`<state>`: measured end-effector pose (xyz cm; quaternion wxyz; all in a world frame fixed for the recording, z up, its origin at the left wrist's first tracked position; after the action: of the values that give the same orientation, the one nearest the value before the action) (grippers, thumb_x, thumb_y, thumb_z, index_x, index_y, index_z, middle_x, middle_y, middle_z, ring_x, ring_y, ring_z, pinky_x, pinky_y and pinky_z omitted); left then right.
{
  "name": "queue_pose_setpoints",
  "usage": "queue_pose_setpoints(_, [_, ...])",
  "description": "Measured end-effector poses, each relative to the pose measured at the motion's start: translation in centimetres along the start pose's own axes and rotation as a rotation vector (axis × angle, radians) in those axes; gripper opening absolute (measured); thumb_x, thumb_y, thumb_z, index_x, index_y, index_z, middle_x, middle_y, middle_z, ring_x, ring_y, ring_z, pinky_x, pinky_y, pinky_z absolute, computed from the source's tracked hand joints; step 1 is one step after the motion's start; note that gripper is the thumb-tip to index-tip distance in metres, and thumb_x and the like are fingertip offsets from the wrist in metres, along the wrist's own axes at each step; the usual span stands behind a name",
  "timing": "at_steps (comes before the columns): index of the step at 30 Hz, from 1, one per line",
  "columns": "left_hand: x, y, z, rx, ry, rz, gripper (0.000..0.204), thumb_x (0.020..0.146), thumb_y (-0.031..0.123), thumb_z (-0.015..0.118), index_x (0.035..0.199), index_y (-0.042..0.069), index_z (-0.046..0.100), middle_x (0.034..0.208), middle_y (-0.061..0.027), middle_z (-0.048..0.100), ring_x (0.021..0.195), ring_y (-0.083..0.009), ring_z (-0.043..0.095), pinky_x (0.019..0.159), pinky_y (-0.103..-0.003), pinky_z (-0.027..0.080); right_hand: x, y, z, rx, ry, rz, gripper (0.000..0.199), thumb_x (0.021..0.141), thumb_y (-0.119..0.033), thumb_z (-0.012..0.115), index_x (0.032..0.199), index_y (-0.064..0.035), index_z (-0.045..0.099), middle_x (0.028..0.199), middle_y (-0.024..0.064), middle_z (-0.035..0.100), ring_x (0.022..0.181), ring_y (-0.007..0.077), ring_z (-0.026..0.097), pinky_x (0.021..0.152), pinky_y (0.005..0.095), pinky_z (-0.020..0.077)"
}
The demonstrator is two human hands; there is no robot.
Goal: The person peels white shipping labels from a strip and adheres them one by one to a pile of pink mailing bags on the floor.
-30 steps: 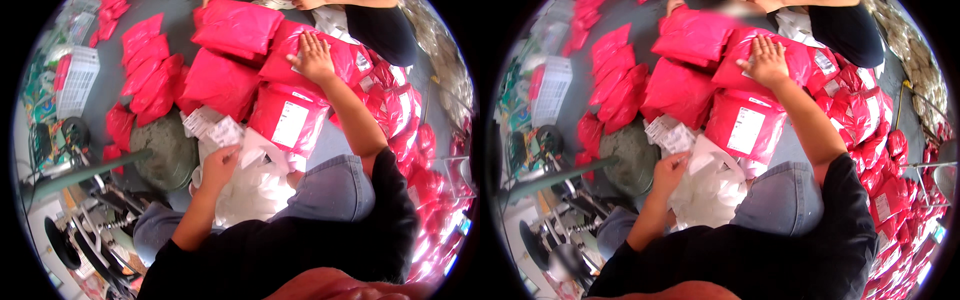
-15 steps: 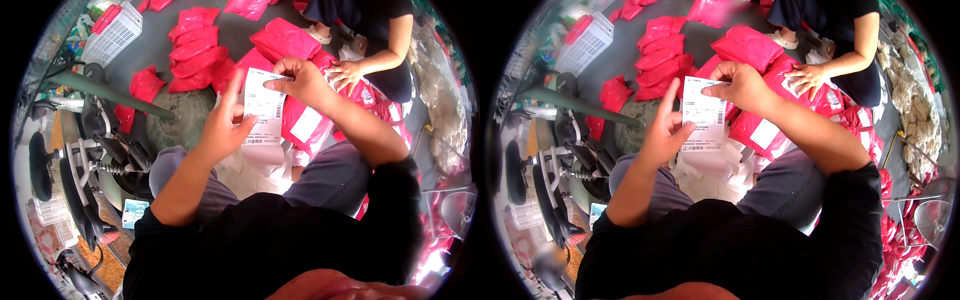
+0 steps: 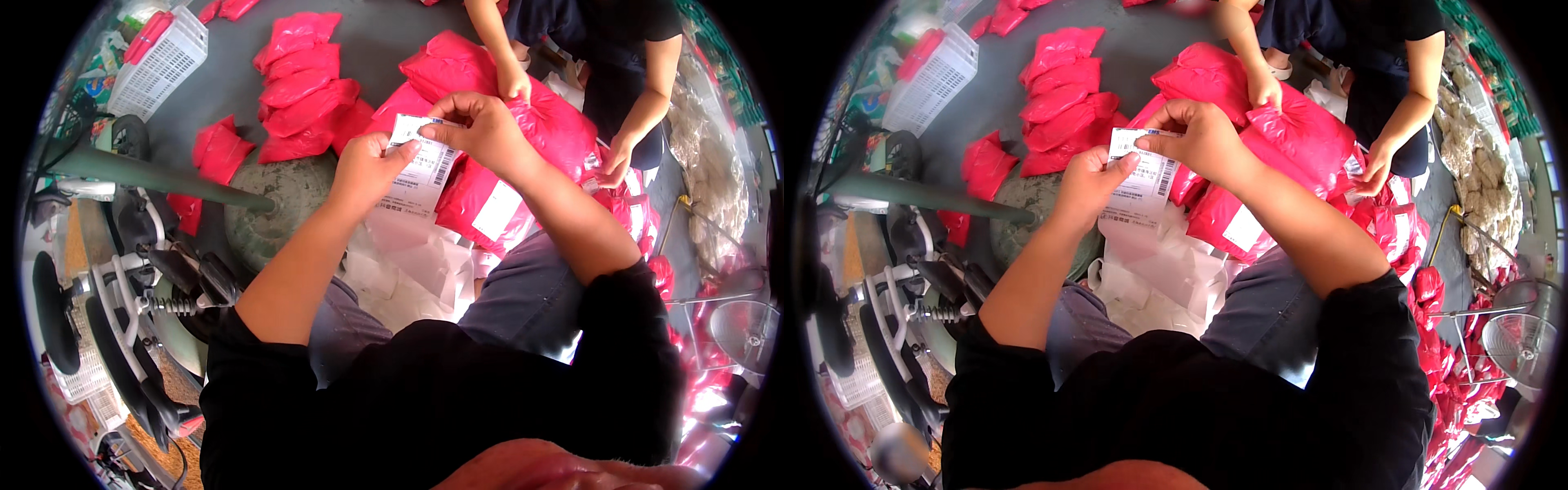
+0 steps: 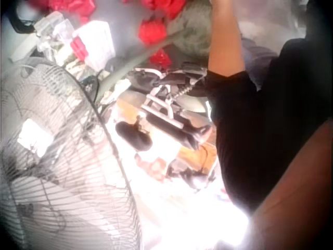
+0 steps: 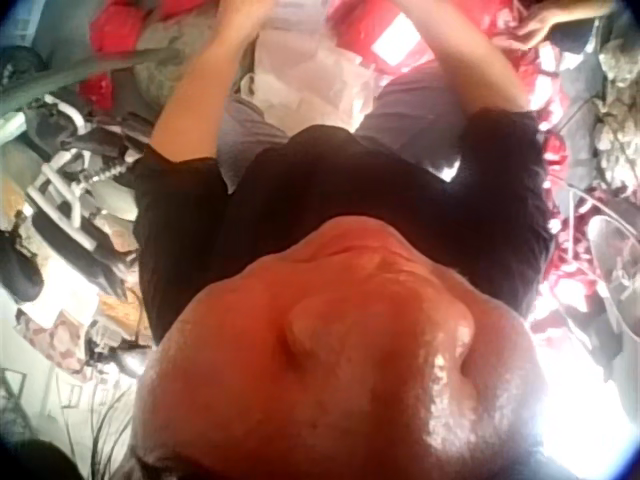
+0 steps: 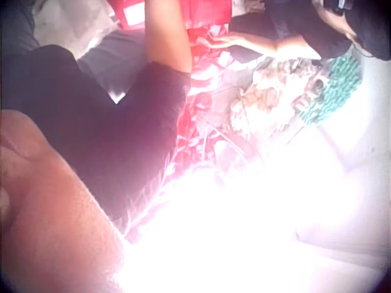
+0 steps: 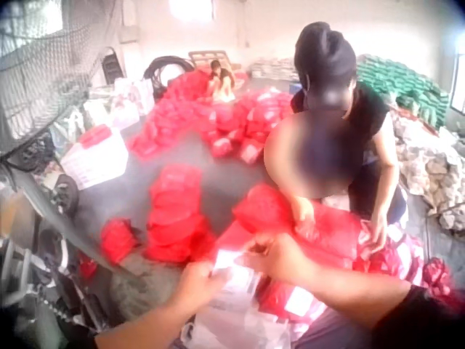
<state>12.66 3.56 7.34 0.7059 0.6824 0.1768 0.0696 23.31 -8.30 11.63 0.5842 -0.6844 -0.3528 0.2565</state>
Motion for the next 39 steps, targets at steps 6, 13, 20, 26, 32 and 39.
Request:
queue_pose_setpoints(6, [3.4,-2.2,-0.8,0.040,0.008,-0.098,0.032,0.078,0.028,0.065,0.079,-0.003,0.061,0.066,-0.0043,0.060,0.056,-0.0067,0.051,0.051,-0.024,0.041,3.4,2.7,-1.2,0.002,0.034,0.030,0.009,0.070,-0.004,0.069,0.074,0.0005,0.063,0.067,0.0039,0.061,0.061,0.0064,0.055,0.055,0.0200,0.0443])
queue_pose_setpoints(13, [4.4,-5.7,2.9,0.012,-0.179,-0.379,0.033,0.075,0.029,0.068,0.085,-0.002,0.064,0.073,-0.0029,0.061,0.061,-0.0073,0.053,0.055,-0.023,0.042,4.3,5.9,-9.2,-0.024,0.182,0.126,0.016,0.073,-0.011,0.069,0.081,0.0006,0.063,0.073,0.0018,0.061,0.065,0.0050,0.054,0.056,0.0180,0.0419])
queue_pose_setpoints(20, [4.3,-9.9,9.9,-0.135,-0.476,-0.557,0.026,0.076,0.021,0.066,0.092,0.001,0.060,0.081,-0.0035,0.062,0.067,-0.0082,0.056,0.062,-0.022,0.044,1.0,10.3,-19.2,0.000,0.277,0.612,0.026,0.082,-0.026,0.060,0.093,-0.0039,0.053,0.076,0.0091,0.059,0.061,0.0165,0.058,0.048,0.0290,0.0498])
queue_pose_setpoints(26, [7.9,-9.5,7.6,0.082,-0.350,-0.449,0.026,0.074,0.021,0.068,0.089,0.002,0.060,0.076,-0.0030,0.062,0.059,-0.0067,0.053,0.054,-0.019,0.040,6.5,15.3,-21.1,-0.172,0.501,0.244,0.026,0.074,-0.027,0.069,0.083,-0.0031,0.063,0.065,-0.0009,0.058,0.051,0.0054,0.045,0.043,0.0210,0.0351])
queue_pose_setpoints(32, [15.0,-10.7,0.0,0.179,-0.152,-0.464,0.033,0.069,0.034,0.072,0.076,0.004,0.061,0.064,-0.0012,0.059,0.050,-0.0066,0.048,0.047,-0.022,0.036,17.9,19.9,-20.4,-0.473,0.500,0.117,0.023,0.070,-0.032,0.068,0.081,-0.0112,0.065,0.072,0.0033,0.063,0.066,0.0141,0.059,0.064,0.0279,0.0458])
queue_pose_setpoints(39, [17.6,-18.6,-3.6,0.527,-0.042,-0.707,0.043,0.072,0.046,0.064,0.067,0.004,0.059,0.058,-0.0037,0.055,0.045,-0.0115,0.047,0.042,-0.022,0.034,20.4,27.1,-19.2,-1.008,0.699,0.273,0.027,0.074,-0.043,0.059,0.097,-0.0287,0.061,0.120,-0.0009,0.047,0.118,0.0261,0.033,0.087,0.0601,0.0269])
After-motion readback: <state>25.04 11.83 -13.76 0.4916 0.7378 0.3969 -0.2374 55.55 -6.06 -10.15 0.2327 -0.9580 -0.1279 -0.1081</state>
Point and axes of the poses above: each hand's wrist, its own x-axis towards the middle knuckle, its own z-axis out of the palm, y = z × x, the point moved 4 cm from there along x, towards the middle knuckle
